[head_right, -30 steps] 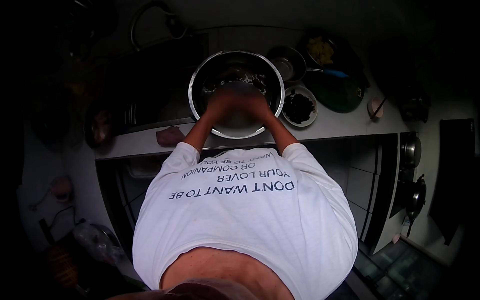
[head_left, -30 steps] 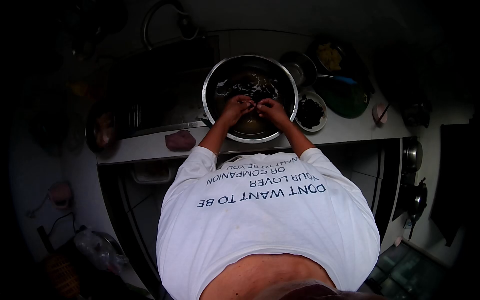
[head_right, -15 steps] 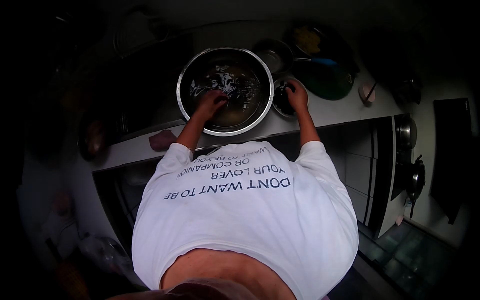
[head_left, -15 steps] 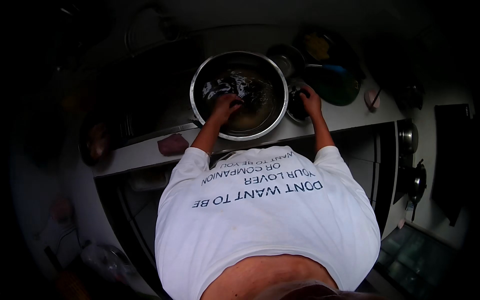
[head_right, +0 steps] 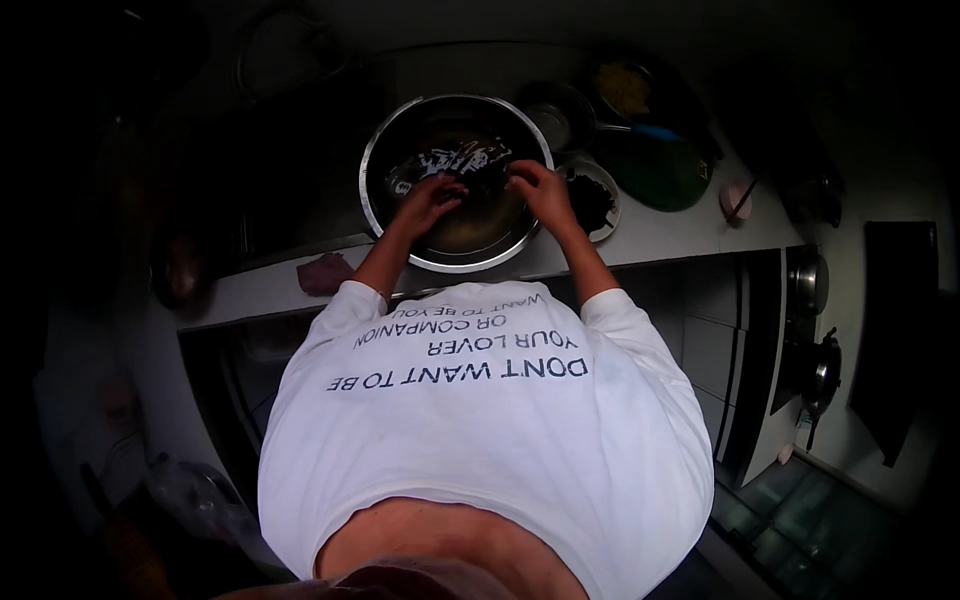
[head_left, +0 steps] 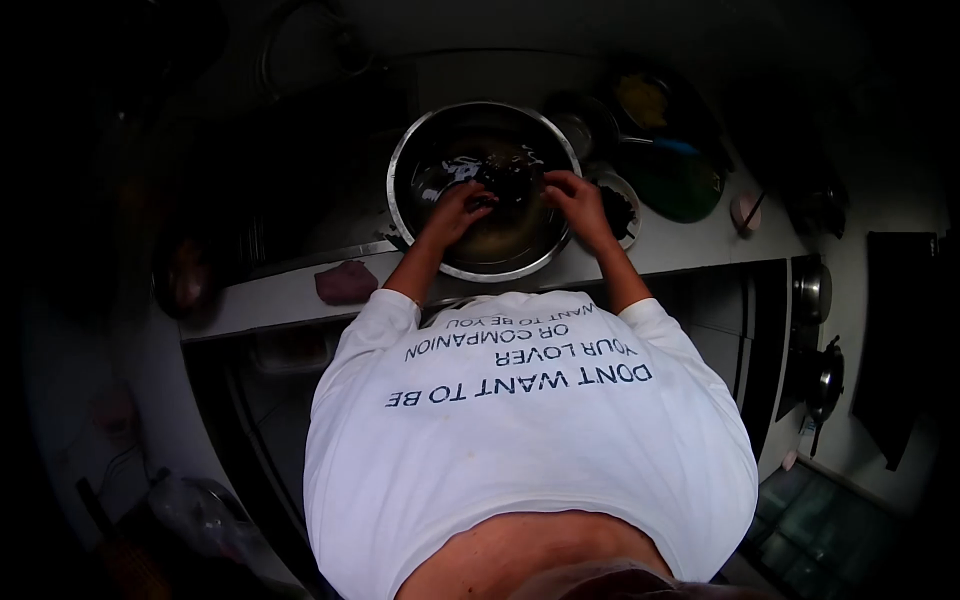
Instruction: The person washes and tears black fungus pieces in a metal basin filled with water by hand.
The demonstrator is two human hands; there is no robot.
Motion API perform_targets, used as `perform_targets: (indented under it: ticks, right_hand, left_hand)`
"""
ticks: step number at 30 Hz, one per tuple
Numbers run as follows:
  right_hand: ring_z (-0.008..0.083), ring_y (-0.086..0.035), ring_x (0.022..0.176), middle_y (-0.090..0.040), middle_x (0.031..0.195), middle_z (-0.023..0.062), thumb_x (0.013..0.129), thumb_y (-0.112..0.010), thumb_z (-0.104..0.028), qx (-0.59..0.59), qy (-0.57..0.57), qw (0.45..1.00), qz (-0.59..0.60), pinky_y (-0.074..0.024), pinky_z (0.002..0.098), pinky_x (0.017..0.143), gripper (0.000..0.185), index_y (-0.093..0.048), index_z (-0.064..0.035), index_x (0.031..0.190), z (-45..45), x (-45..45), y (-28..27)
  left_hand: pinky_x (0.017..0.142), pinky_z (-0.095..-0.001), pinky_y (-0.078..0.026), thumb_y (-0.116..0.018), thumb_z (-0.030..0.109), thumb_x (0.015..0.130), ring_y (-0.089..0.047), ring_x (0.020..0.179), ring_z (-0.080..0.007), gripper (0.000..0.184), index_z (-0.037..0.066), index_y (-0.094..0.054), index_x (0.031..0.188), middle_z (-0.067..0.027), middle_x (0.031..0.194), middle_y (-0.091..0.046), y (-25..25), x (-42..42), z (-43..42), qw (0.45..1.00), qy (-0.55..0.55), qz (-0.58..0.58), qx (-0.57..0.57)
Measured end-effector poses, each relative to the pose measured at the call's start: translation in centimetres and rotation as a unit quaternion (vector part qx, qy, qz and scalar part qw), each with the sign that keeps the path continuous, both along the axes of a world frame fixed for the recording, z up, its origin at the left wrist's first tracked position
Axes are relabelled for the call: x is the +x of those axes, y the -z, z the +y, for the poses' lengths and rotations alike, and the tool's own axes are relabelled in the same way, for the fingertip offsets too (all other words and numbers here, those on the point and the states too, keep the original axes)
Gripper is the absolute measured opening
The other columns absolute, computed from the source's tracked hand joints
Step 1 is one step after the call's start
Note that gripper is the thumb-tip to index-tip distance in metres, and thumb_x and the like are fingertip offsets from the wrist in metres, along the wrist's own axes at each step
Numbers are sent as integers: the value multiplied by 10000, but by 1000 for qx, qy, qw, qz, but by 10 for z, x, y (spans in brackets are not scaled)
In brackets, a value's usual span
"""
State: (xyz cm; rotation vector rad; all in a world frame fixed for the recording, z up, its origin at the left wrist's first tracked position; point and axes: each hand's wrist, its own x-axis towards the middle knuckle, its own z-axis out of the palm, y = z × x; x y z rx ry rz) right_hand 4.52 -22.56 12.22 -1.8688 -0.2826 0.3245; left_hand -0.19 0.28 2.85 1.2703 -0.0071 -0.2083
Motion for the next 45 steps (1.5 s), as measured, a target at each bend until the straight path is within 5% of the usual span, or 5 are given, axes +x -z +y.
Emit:
perform_targets:
  ticks: [2, 18, 21, 24, 45]
  right_hand:
    - [194, -565, 886, -581, 988, 97, 802, -522, -248, -216, -144, 956, -137, -448, 321, 770, 295, -554, -70, 1035, 40, -13, -21]
    - [230, -541, 916, -568, 993, 81, 770, -512, -281, -315, -178, 861, -356, -407, 350, 823, 277, -583, -121, 985, 43, 13, 87]
    - [253, -553, 877, -581, 923, 97, 757, -528, -304, -260, -178, 850, -421, -420, 364, 796, 279, -592, -109, 946, 43, 15, 90]
    - [260, -565, 845, -592, 868, 107, 772, -526, -334, -203, -127, 949, -205, -434, 361, 776, 302, -588, -95, 947, 44, 20, 123]
    - [233, -551, 873, -566, 975, 108, 753, -556, -284, -216, -176, 908, -312, -428, 363, 764, 283, -578, -93, 959, 39, 9, 199]
  left_hand:
    - [870, -355, -389, -481, 189, 825, -514, 969, -233, 257, 43, -516, 1034, -110, 1026, -542, 9, 2, 1, 771, 53, -331, 542]
    - [847, -314, -431, -537, 89, 780, -511, 984, -217, 289, 49, -518, 1066, -118, 1066, -519, 7, -1, -9, 958, -1, 179, -226]
    - [858, -342, -396, -516, 279, 805, -528, 964, -219, 324, 105, -527, 1078, -83, 1066, -544, -9, 5, -8, 870, 43, -211, 444]
    - [717, -306, -518, -437, -75, 729, -537, 919, -254, 236, -20, -522, 942, -134, 958, -528, 15, 4, -10, 965, -86, 235, -75]
    - [819, -342, -409, -523, 428, 764, -502, 976, -226, 534, 40, -449, 1124, -127, 1125, -485, 9, 0, -3, 993, 61, 89, 46]
